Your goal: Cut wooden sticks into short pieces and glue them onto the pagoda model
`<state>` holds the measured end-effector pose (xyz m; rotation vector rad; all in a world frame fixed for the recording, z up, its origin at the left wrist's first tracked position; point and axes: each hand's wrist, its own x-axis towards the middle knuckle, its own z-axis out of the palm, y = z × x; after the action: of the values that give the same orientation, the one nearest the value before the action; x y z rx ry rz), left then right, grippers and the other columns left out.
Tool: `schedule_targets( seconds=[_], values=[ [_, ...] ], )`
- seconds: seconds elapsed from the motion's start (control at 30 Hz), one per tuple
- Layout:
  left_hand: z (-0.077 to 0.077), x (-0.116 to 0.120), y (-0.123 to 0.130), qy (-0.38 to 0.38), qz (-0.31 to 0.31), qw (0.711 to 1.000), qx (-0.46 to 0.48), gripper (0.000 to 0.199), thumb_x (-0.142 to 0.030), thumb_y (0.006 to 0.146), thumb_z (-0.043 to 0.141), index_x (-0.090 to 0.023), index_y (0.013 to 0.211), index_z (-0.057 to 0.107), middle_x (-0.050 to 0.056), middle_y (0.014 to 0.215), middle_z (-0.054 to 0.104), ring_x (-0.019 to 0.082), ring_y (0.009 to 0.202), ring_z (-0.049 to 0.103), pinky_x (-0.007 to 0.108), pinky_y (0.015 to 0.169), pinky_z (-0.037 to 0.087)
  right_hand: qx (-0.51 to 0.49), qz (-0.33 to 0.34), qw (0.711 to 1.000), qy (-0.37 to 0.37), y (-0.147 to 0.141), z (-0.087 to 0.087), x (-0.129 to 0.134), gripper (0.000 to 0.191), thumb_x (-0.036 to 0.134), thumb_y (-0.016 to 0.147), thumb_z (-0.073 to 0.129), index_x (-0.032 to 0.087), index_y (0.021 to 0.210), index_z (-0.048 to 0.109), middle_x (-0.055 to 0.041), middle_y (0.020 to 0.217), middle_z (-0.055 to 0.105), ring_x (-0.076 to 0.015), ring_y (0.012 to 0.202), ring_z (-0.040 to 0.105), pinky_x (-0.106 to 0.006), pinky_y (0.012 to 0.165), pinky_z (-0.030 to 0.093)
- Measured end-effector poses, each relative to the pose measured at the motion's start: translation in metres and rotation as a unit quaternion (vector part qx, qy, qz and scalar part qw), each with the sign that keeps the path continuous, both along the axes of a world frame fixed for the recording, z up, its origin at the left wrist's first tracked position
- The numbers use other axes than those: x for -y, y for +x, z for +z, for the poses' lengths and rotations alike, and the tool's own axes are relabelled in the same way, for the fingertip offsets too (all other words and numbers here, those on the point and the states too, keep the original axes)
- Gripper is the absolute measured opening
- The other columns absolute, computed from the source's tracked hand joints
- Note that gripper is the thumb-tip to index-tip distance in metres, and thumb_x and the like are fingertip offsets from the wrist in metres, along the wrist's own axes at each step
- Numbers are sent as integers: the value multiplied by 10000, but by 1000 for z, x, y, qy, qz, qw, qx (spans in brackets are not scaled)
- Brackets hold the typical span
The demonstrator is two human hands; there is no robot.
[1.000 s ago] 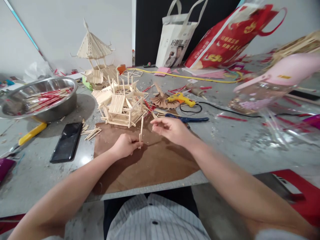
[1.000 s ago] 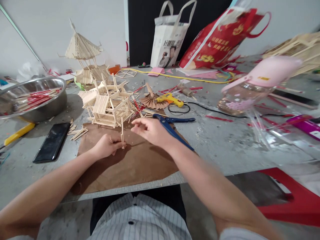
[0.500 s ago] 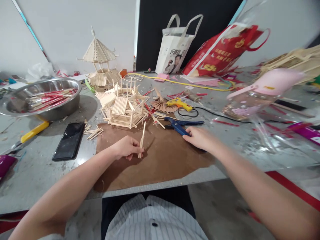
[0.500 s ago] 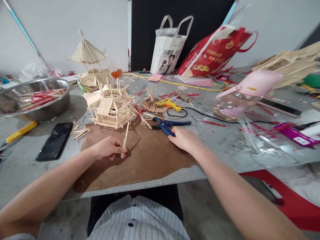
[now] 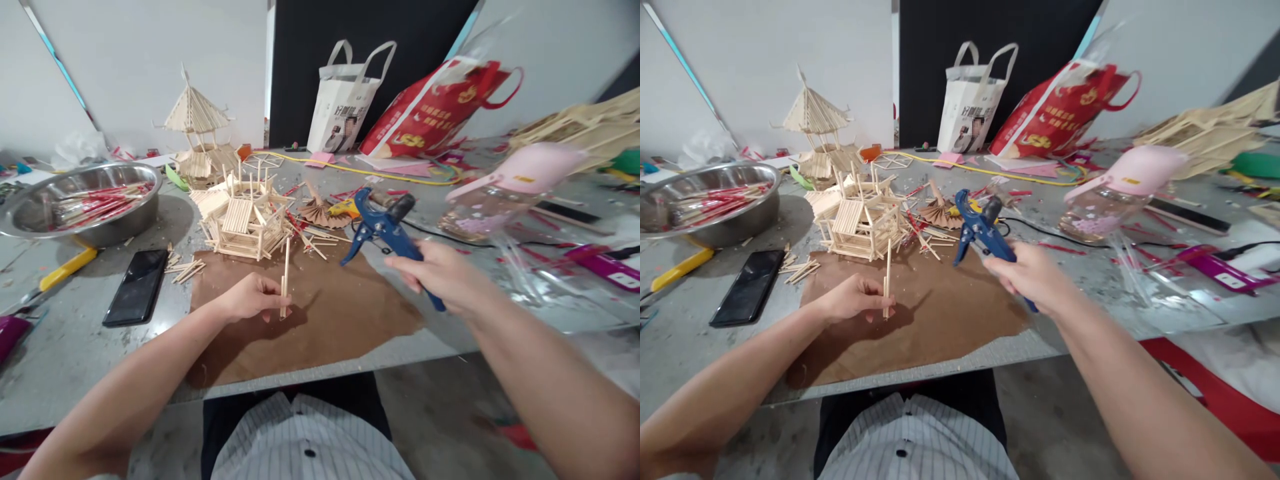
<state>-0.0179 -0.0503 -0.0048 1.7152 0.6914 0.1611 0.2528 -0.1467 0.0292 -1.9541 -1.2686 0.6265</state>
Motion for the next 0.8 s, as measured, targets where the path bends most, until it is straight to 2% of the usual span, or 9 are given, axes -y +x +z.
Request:
schedule_targets(
  seconds=[0.1, 0.2, 0.27, 0.33, 0.43, 0.53, 0.6, 0.67, 0.8],
  values=[
    [4, 4, 0, -19, 14, 999, 37, 354, -441, 667, 589, -98, 730, 653, 46, 684, 637, 45, 450, 471, 167, 436, 382, -270, 60, 961, -27, -20, -1, 4, 326, 276, 634, 582, 191, 946, 538, 28, 510, 514, -120, 451, 459, -253, 435, 369],
    [6, 7, 1, -48, 17, 996, 73, 316, -406, 665, 605, -102, 742, 649, 46, 699, 636, 63, 497, 499, 173, 443, 412, -431, 109, 895, -42, -40, -13, 1, 347, 201, 585, 624, 204, 928, 576, -40, 893, 628, -181, 747, 586, -301, 578, 481],
    [6, 8, 1, -63, 10, 995, 83, 300, -391, 668, 608, -104, 746, 648, 44, 703, 633, 67, 510, 507, 171, 432, 416, -498, 135, 856, -39, -53, -22, -2, 350, 163, 584, 614, 216, 930, 595, -34, 1069, 589, -214, 928, 565, -348, 719, 487],
    [6, 8, 0, -73, 0, 994, 84, 295, -386, 671, 608, -102, 744, 645, 43, 702, 632, 61, 494, 503, 170, 425, 416, -543, 157, 824, -27, -64, -30, -6, 356, 139, 593, 592, 223, 938, 602, -21, 1095, 584, -215, 1004, 537, -371, 806, 457],
    [5, 7, -1, -86, -11, 992, 90, 296, -384, 679, 605, -94, 731, 636, 41, 685, 628, 51, 451, 497, 179, 435, 420, -591, 196, 782, -2, -80, -38, -11, 335, 139, 606, 546, 216, 927, 602, -24, 1025, 620, -202, 1020, 529, -390, 868, 415],
    [4, 8, 0, -103, -16, 990, 95, 291, -375, 672, 618, -85, 696, 623, 41, 671, 621, 60, 452, 527, 190, 467, 432, -615, 235, 753, 17, -95, -42, -14, 360, 158, 592, 498, 210, 937, 587, -37, 1042, 612, -213, 1001, 536, -404, 848, 419],
    [3, 11, 2, -113, -23, 989, 90, 296, -376, 662, 627, -84, 706, 623, 45, 682, 623, 70, 465, 544, 198, 488, 440, -612, 246, 751, 20, -101, -42, -15, 399, 163, 564, 484, 197, 950, 579, -51, 1042, 608, -226, 965, 551, -396, 805, 439],
    [1, 14, 4, -113, -38, 990, 76, 307, -385, 654, 627, -86, 727, 628, 49, 698, 627, 74, 470, 546, 203, 494, 442, -593, 229, 771, 18, -101, -40, -15, 415, 169, 545, 485, 178, 950, 575, -62, 987, 623, -228, 909, 570, -370, 762, 453],
    [1, 13, 5, -58, -33, 998, -1, 307, -390, 665, 597, -86, 688, 632, 39, 651, 618, 55, 413, 492, 182, 425, 391, -486, 159, 859, -27, -78, -27, -13, 403, 153, 534, 516, 184, 935, 551, -38, 853, 630, -188, 784, 589, -300, 704, 447]
  ],
)
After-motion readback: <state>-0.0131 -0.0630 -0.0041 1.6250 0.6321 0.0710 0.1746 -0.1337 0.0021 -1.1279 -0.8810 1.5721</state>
